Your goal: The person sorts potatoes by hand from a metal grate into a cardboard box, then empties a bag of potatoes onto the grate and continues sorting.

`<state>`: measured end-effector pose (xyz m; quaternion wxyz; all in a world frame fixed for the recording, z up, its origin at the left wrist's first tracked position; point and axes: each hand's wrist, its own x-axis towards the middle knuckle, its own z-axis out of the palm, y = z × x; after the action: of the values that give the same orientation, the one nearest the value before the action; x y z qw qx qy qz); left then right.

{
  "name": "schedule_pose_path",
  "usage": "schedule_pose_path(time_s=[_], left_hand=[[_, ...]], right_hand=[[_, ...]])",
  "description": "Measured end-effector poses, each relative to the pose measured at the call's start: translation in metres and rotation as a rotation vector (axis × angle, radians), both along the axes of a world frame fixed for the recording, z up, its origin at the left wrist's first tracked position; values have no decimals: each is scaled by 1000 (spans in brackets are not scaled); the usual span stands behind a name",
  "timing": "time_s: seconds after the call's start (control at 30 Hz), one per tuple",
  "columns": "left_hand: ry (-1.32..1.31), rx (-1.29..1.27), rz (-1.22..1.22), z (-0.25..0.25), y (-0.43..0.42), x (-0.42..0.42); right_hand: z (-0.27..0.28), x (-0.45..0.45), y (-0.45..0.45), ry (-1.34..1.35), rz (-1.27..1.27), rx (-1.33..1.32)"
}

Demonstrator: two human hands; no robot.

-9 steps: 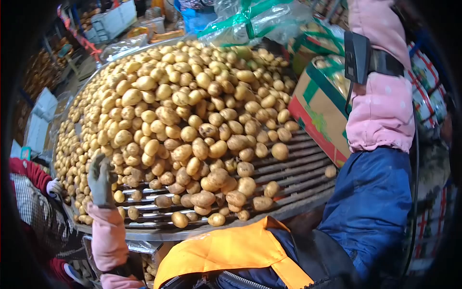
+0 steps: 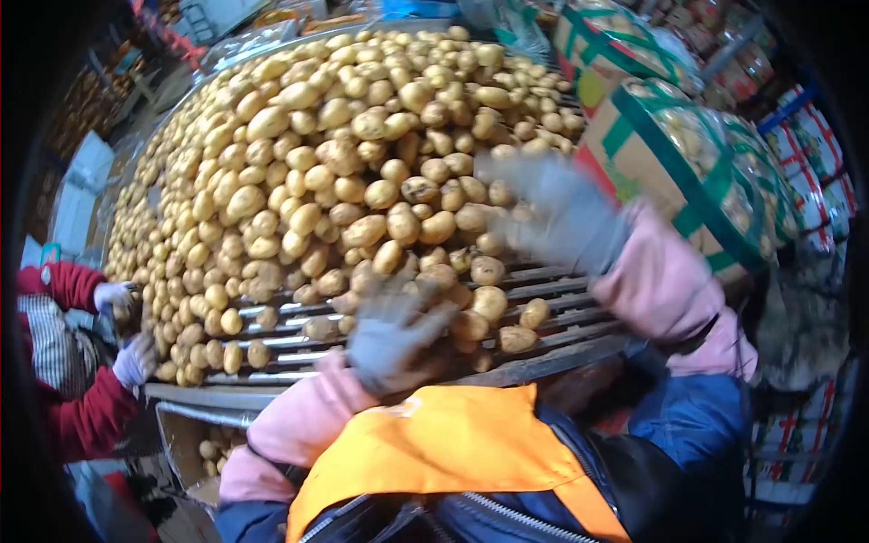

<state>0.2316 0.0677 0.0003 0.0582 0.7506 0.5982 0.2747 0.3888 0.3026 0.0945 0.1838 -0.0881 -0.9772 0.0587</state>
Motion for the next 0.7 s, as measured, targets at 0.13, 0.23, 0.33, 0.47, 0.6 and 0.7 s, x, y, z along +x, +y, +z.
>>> schedule_pose_path(time_s=[0.13,0.23,0.33,0.47,0.6,0.7], left_hand=[[187,-16,32,-55,2,12],[295,69,198,-73,-16,-7],[354,122,320,-90,-35,-29],[315,12,442,-79,-71,-74],[414,-69,631,-73,-94,-129],[322,-150,772,-80,-114,-180]], right_hand=[[-86,22,-59,-437,154,18],[-128,-5,-90,-443,35,-132],[-162,-42,-95,-153,102,-43],[-138,-113,-123,-190,153,24],[-140,-172,-154,-348,167,-321],[-138,-236,-173,-466,49,-443]])
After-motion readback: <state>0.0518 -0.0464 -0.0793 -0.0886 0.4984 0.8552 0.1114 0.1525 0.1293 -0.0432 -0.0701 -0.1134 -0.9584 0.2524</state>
